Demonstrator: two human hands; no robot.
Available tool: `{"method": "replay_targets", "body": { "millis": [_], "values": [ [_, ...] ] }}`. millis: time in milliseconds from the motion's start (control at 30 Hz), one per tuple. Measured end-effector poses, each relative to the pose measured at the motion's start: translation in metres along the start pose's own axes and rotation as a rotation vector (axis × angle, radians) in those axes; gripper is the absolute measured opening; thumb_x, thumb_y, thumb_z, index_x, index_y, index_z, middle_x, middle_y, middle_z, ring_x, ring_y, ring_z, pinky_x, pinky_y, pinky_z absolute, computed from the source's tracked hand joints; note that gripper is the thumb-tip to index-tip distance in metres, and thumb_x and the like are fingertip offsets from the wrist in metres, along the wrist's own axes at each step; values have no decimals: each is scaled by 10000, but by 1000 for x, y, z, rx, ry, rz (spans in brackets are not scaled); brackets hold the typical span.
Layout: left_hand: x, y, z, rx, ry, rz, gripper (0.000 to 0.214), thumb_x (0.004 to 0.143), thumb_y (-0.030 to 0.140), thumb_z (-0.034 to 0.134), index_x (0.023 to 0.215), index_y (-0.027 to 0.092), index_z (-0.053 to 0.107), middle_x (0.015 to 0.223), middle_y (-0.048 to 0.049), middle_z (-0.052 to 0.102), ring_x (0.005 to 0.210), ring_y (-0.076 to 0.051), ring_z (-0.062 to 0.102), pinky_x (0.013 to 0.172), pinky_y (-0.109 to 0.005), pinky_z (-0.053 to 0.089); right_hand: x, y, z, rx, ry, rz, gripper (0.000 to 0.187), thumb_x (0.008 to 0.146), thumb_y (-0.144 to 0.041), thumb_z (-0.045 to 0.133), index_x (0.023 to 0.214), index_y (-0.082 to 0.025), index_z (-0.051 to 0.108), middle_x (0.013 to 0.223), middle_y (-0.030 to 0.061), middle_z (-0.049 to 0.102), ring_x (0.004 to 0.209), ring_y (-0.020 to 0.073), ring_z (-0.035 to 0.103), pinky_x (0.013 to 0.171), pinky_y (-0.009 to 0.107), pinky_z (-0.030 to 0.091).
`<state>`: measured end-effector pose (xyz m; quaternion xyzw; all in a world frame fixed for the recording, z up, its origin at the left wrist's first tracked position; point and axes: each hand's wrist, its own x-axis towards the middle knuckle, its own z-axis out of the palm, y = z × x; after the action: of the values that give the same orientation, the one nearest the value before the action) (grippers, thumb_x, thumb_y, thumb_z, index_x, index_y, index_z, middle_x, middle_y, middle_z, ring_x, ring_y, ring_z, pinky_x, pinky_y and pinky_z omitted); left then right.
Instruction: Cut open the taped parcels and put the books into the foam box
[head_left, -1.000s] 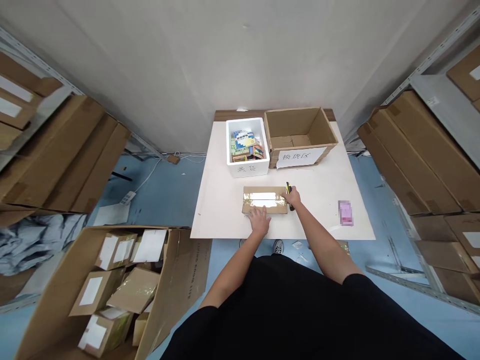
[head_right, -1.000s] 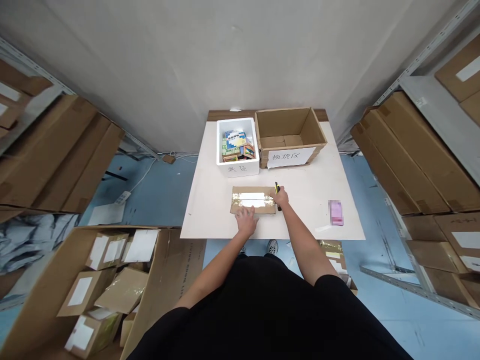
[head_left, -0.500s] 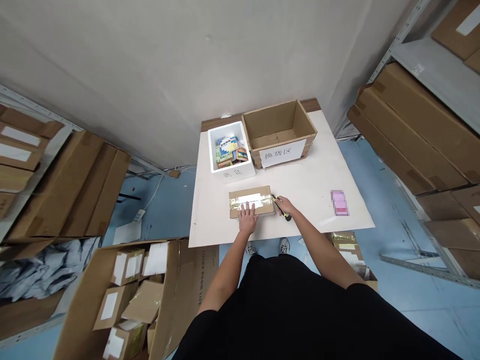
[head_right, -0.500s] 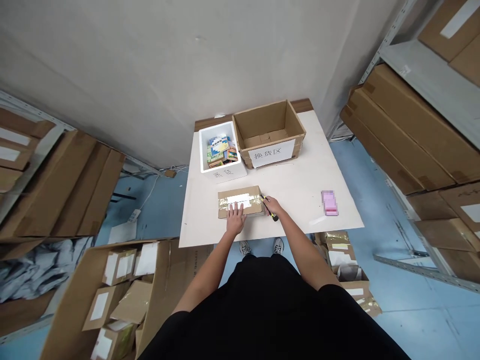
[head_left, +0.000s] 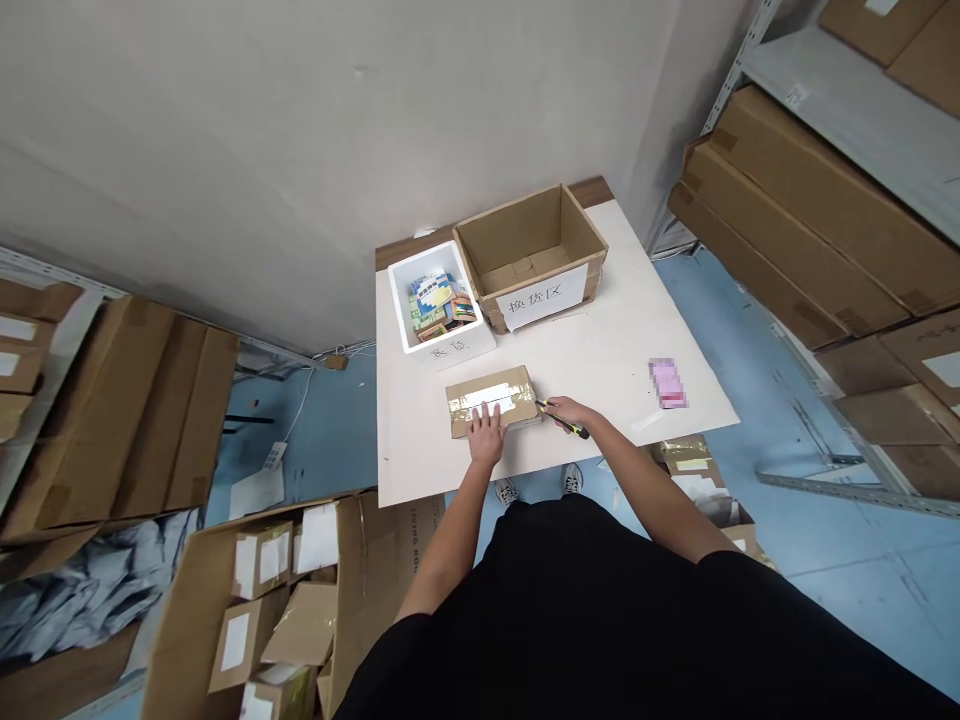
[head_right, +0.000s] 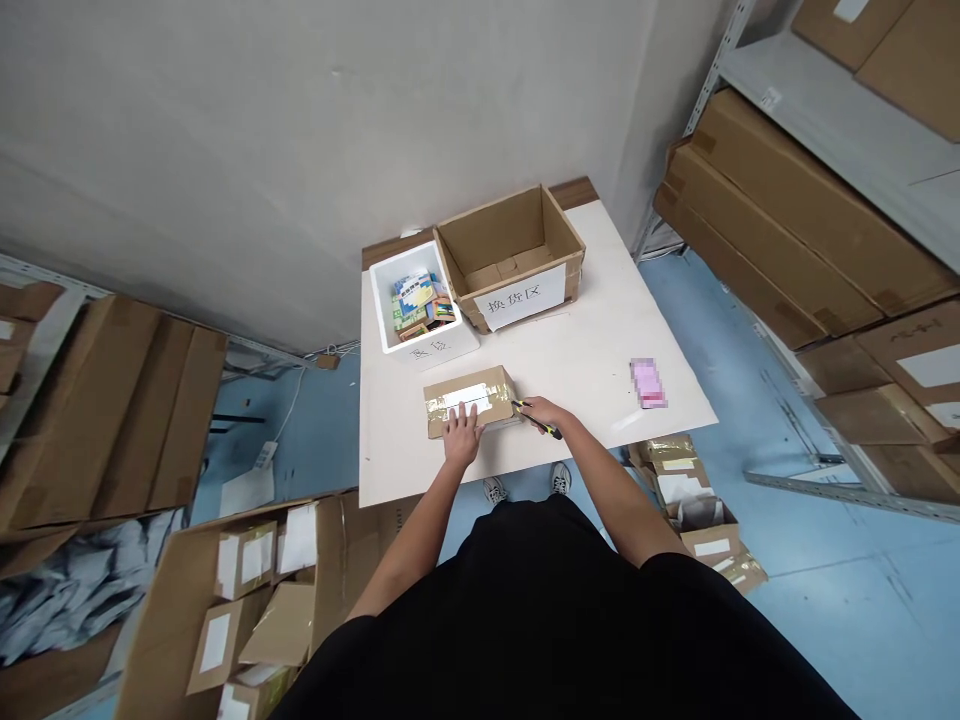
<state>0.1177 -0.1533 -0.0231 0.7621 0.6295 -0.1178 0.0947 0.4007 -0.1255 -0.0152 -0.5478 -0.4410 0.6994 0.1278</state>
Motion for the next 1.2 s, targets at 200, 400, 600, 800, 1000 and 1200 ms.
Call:
{"method": "replay_targets", "body": {
  "millis": [200,400,600,800,1000,1200],
  "values": [
    [22,-16,-29,-86,-5,1,711,1069,636,291,1669,273,404,1707,-111,418,1563,-386,343,1237,-565,357,-9,5,39,83,454,-24,312,1044,-553,540,959,-270,439,596,-96,542,407,139,581,481,229,456],
    [66,-57,-61,-121,-94,-64,731,1042,549,387,1709,267,286,1795,-97,215,1638,-386,151,1268,-598,270,21,-16,87,-196,707,133,546,847,-599,808,1117,-277,460,976,74,741,899,278,765,644,284,514],
    [35,-56,-51,-79,-55,-183,672,1070,523,346,1628,159,434,1548,-238,513,1407,-400,471,1167,-559,385,60,-59,49,-306,800,188,687,823,-640,823,1242,-242,452,1119,166,751,1080,334,738,748,338,544],
    [-29,-35,-25,-93,-137,-17,541,1056,287,408,1584,187,461,1294,-185,640,1082,-297,672,884,-412,555,85,-106,23,-373,789,158,732,792,-572,882,1261,-216,447,1106,190,753,1035,356,745,722,355,547],
    [21,-56,-60,44,-125,215,793,880,254,738,1612,311,437,1615,-187,469,1459,-413,465,1069,-528,492,55,-71,48,-381,728,73,699,783,-607,869,1224,-244,466,1119,158,744,1084,355,737,740,346,550],
    [70,-55,-62,16,-212,776,1227,520,374,1001,1615,402,449,1748,-71,346,1641,-402,168,1273,-547,256,27,-17,84,-369,661,152,660,829,-635,820,1231,-236,481,1132,176,748,1084,359,744,761,365,554]
  ]
}}
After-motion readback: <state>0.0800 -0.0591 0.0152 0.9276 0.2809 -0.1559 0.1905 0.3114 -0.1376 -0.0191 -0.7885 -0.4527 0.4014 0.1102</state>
